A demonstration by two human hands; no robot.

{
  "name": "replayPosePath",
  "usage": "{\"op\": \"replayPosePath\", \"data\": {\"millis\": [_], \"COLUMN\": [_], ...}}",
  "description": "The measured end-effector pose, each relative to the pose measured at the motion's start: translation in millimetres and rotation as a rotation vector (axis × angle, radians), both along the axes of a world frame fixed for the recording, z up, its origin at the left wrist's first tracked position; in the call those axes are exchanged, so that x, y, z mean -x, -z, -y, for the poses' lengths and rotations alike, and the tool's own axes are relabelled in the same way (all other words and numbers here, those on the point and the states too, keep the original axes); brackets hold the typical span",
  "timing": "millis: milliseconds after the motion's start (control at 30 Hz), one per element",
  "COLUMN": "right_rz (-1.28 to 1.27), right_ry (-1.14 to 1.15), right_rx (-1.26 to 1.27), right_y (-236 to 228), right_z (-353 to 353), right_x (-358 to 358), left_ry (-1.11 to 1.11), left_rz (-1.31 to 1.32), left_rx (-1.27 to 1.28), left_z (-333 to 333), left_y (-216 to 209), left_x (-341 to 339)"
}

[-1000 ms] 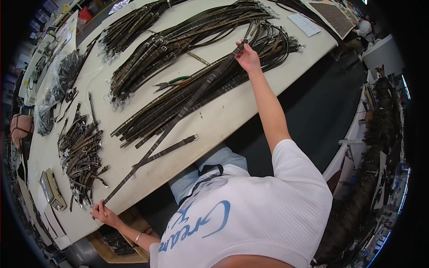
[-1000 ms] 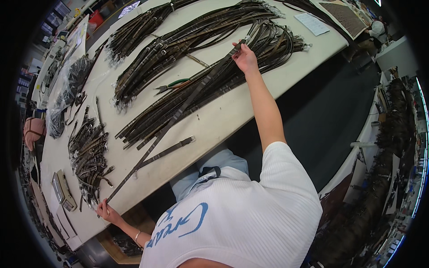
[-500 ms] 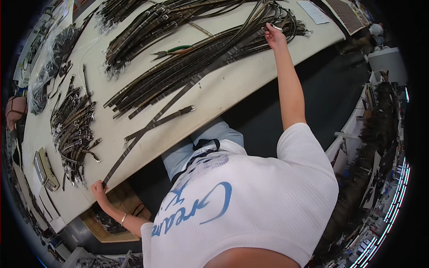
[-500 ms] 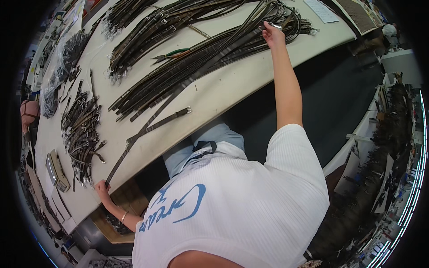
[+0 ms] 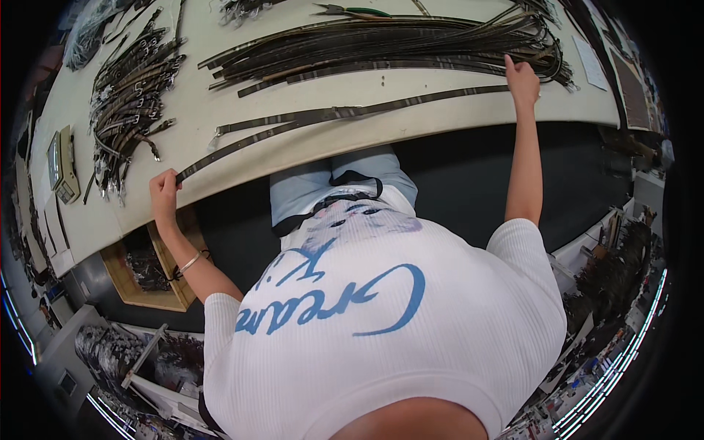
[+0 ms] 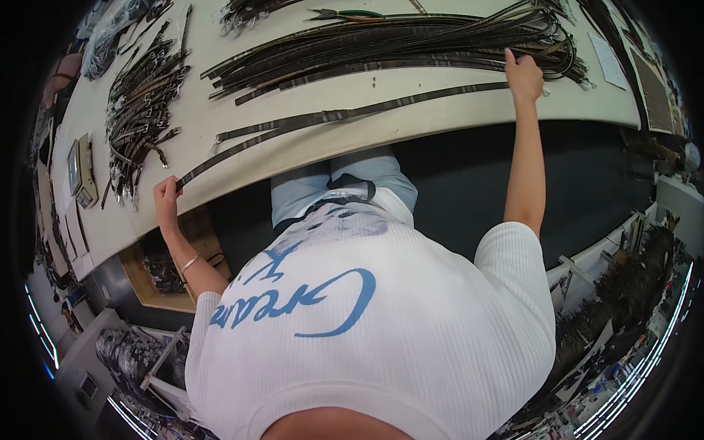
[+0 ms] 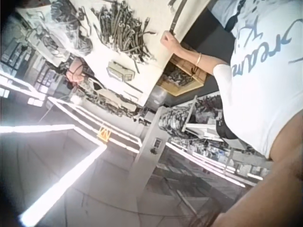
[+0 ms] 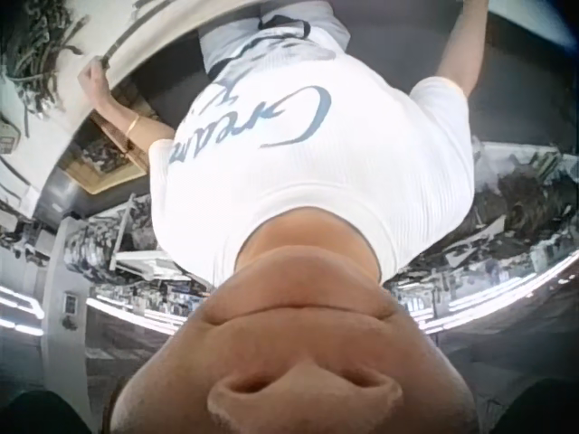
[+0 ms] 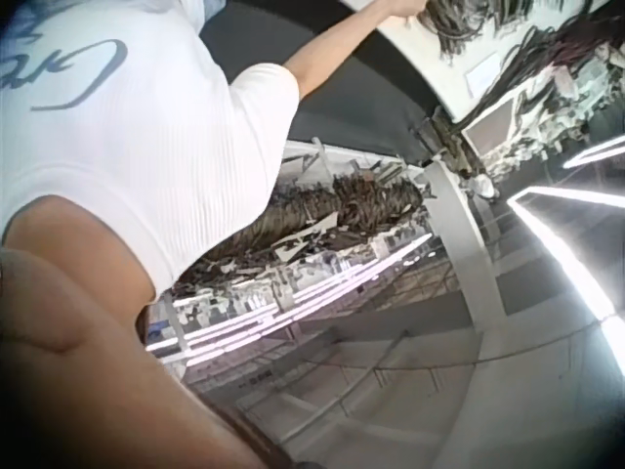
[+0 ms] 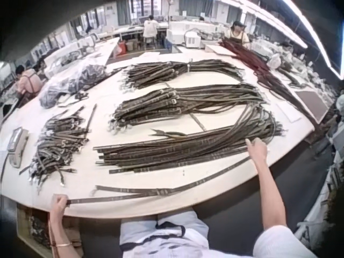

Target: Assembling leather straps by attaching buckles and hardware using pliers.

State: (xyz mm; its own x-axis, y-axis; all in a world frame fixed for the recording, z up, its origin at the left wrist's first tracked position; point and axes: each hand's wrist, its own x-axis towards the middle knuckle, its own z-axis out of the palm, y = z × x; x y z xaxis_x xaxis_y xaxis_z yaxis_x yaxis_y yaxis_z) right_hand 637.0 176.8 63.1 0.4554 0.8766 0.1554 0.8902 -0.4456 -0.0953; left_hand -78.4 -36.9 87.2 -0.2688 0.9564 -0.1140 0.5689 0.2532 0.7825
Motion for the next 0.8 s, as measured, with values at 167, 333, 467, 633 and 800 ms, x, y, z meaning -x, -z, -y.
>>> {"op": "replayPosePath", "data": {"millis": [167, 333, 467, 633, 800], "right_rz": [-0.551, -0.509, -0.586, -0.805, -1.418], "right_ry": [-1.248, -1.442, -1.397, -1.33, -0.894], "right_rx": [-0.234, -0.146, -0.165, -0.287, -0.364], "right_y": [-35, -16, -8, -42, -52], "right_z": [104, 163, 151, 132, 108], "right_x": [269, 386, 371, 318, 271], "left_ry": [0.088, 0.192, 0.083, -0.439, 0.409], "left_rz": [-0.103, -0.244, -0.366, 0.432, -0.057], "left_rx": [-0.018, -0.105, -0.471, -0.675, -0.537], "left_z": [-11, -25, -42, -64, -72], "left_y": [-20, -27, -15, 23, 53], "left_x": [-66, -142, -165, -183, -248]}}
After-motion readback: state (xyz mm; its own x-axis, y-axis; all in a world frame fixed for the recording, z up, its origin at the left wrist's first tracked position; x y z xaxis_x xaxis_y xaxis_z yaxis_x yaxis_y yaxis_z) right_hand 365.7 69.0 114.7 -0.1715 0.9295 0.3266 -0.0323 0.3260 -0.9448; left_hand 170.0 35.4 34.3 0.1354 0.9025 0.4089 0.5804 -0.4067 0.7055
